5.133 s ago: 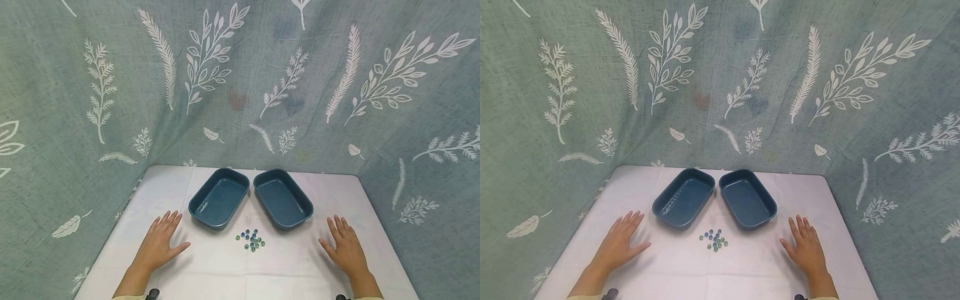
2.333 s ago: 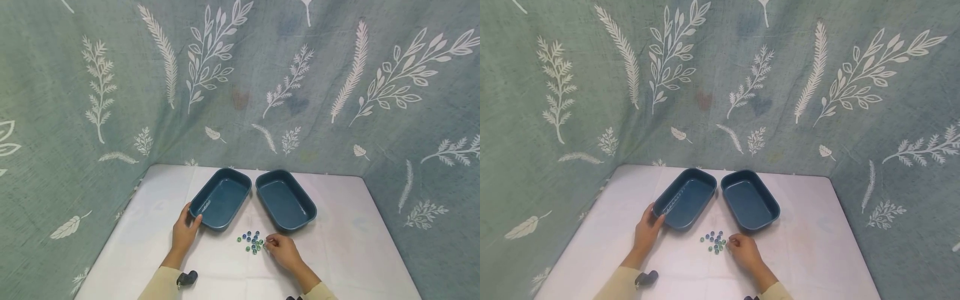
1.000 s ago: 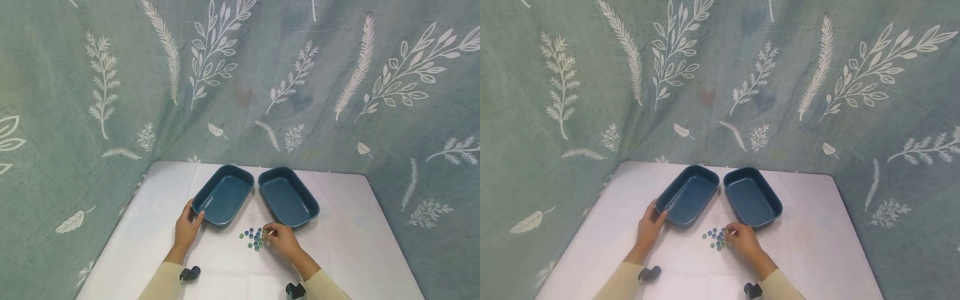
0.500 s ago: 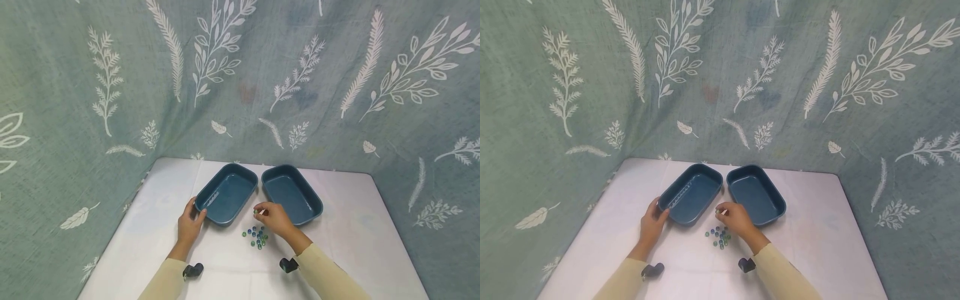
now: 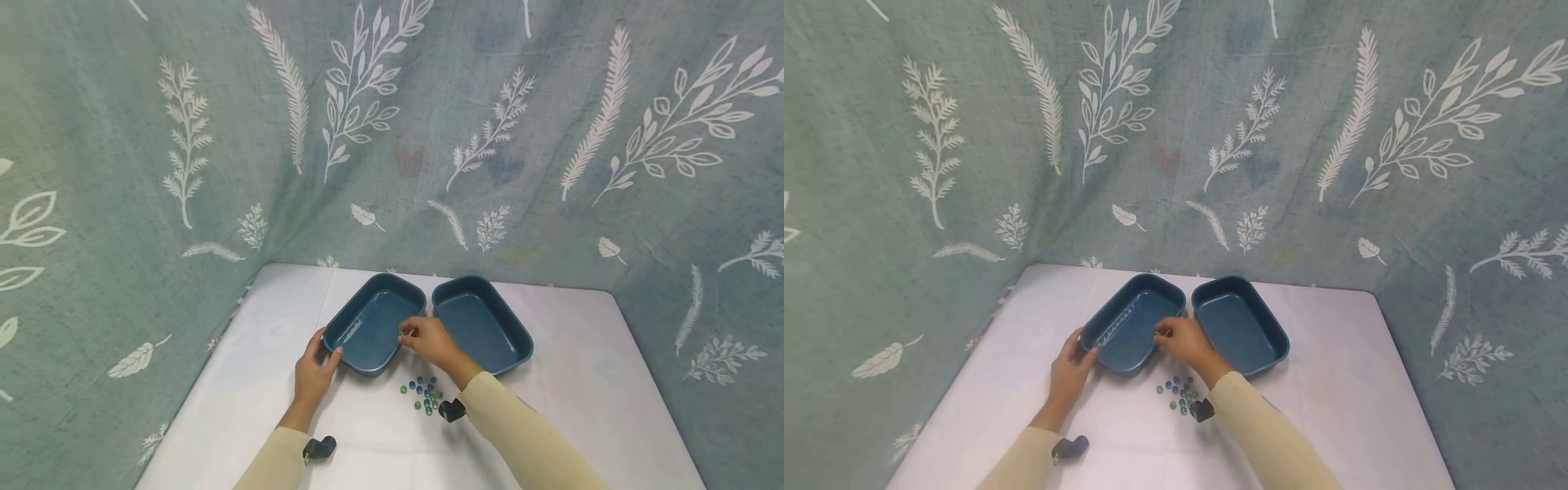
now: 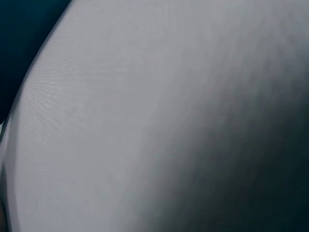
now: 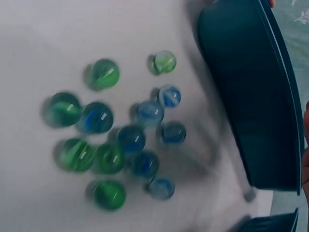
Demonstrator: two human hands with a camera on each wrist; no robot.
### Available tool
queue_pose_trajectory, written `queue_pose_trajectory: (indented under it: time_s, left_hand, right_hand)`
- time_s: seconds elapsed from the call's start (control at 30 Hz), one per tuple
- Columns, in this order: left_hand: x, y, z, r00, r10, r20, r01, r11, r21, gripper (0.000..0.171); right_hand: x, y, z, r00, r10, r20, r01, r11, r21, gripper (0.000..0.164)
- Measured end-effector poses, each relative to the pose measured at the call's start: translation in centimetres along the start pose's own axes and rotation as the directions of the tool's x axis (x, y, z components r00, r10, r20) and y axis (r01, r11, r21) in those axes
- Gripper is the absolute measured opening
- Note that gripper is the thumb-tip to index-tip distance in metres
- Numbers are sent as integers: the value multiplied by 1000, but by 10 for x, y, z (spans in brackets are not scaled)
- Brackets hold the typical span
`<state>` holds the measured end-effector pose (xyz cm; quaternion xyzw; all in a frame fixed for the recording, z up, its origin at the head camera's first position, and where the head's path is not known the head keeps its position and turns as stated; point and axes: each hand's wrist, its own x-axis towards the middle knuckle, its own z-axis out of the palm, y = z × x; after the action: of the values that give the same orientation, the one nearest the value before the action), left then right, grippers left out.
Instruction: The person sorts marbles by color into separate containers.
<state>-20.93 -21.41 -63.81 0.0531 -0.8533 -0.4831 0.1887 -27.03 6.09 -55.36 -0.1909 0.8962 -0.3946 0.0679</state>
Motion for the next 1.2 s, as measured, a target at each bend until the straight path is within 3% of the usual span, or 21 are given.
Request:
queue_pose_trajectory:
  time_s: [0.17, 0.4, 0.7, 0.93, 1.2]
  left_hand:
    - [-1, -4, 1, 1000, 4, -7, -4, 1000, 11, 62]
    - [-1, -2, -3, 1000, 15, -24, -15, 1000, -6, 62]
    - [-2, -5, 2, 1000, -6, -8, 6, 1000, -16, 63]
    - [-1, -7, 4, 999, 27, -18, -27, 999, -17, 62]
    - [-3, -5, 2, 1000, 17, -21, -17, 1000, -16, 61]
  right_hand:
    - [8, -9, 12, 999, 40, 11, -40, 999, -8, 22]
    - [26, -23, 29, 999, -37, -3, 37, 995, -89, 22]
    - [49, -30, 37, 997, -75, 36, 79, 992, -96, 18]
    - [63, -25, 46, 995, -47, 91, 63, 982, -180, 14]
    - [69, -29, 58, 990, -2, 139, 44, 953, -300, 17]
